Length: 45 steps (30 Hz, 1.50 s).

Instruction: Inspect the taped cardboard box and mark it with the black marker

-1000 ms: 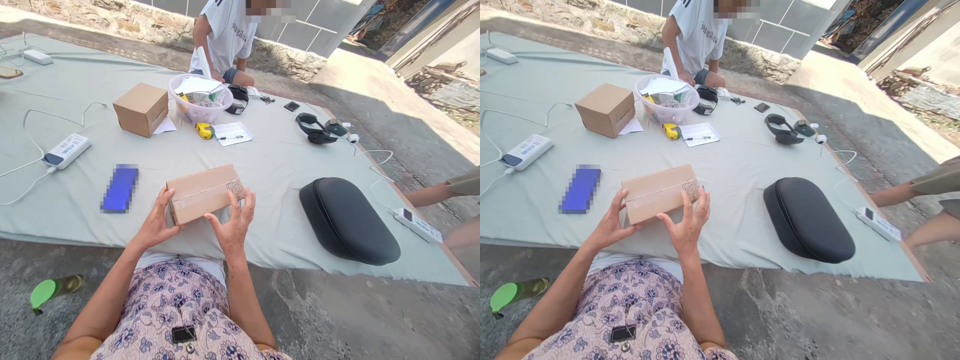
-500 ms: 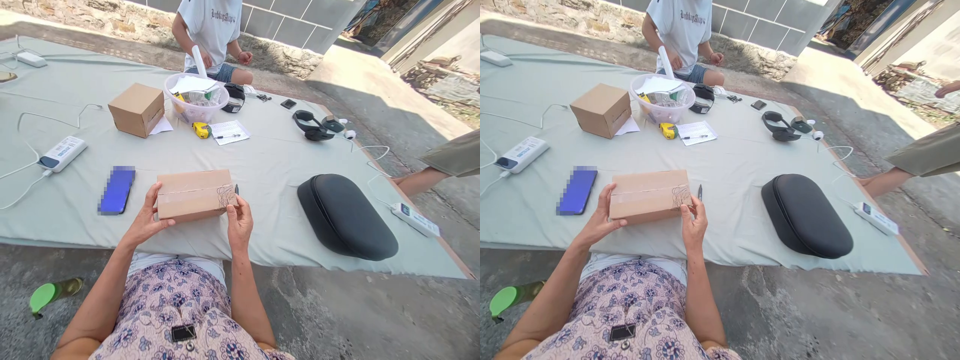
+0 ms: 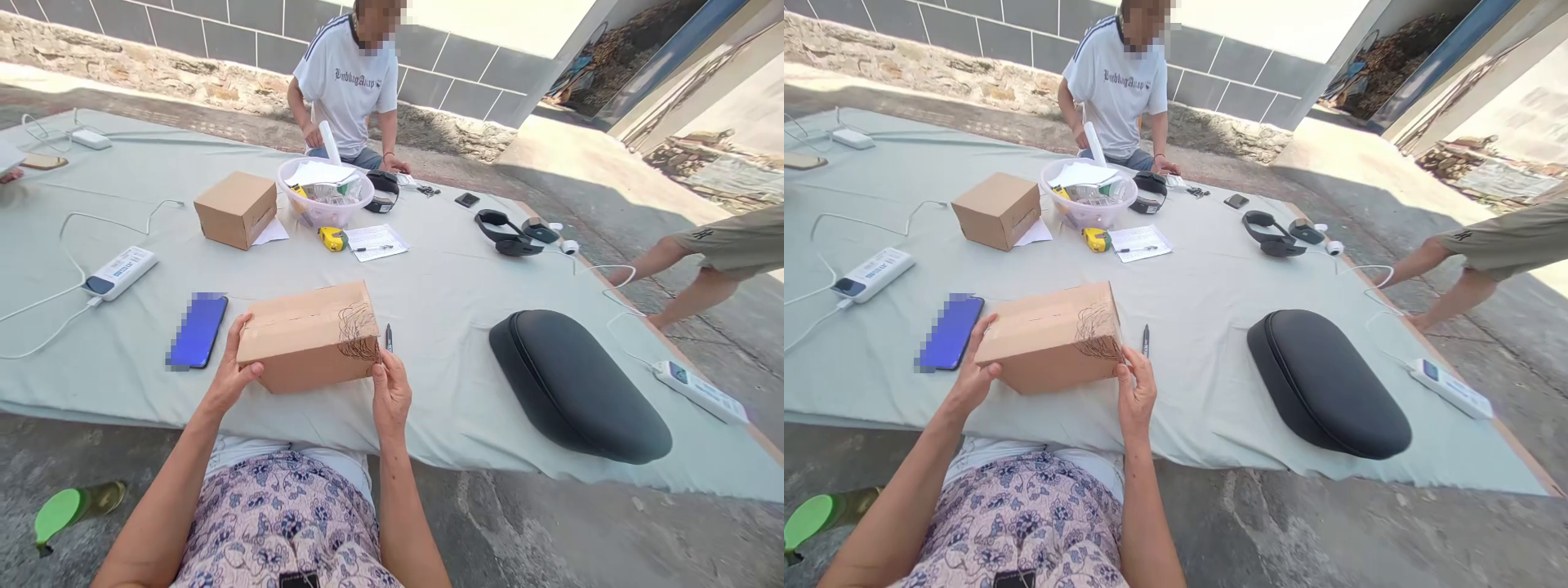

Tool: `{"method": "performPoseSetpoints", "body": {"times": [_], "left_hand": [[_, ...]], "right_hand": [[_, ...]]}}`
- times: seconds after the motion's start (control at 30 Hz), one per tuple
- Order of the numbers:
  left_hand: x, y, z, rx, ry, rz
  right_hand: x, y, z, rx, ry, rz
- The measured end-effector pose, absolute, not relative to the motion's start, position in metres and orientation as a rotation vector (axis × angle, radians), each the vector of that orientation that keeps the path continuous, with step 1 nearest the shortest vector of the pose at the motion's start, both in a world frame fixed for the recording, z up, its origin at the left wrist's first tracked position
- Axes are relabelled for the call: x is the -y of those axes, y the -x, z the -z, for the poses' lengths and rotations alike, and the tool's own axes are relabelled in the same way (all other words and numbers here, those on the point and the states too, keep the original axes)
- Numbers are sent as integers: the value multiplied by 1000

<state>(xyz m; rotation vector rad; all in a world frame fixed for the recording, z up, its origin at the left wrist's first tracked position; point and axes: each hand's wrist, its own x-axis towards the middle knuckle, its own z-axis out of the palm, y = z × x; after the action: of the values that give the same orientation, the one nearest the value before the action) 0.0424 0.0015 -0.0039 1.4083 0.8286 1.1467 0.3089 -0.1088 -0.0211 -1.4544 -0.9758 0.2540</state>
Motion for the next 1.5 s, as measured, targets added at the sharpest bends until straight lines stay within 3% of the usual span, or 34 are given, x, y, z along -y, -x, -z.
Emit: {"method": "performPoseSetpoints", "body": {"times": [0.33, 0.6, 0.83, 1.13, 1.33, 1.5], "left_hand": [[18, -67, 4, -723, -895, -973], [7, -58, 8, -1104, -1415, -885], [15, -62, -32, -982, -1480, -1277], [4, -92, -54, -913, -1565, -1246], [2, -94, -52, -908, -1482, -1348], [-3, -91, -42, -886, -1384, -1430]], "right_hand": [[118, -304, -23, 1047, 1333, 33], [115, -296, -53, 1301, 1315, 165], [99, -279, -56, 1458, 1225, 89], [86, -280, -31, 1415, 1179, 126], [80, -287, 20, 1321, 1412, -148], [84, -290, 47, 1443, 1564, -193]]}}
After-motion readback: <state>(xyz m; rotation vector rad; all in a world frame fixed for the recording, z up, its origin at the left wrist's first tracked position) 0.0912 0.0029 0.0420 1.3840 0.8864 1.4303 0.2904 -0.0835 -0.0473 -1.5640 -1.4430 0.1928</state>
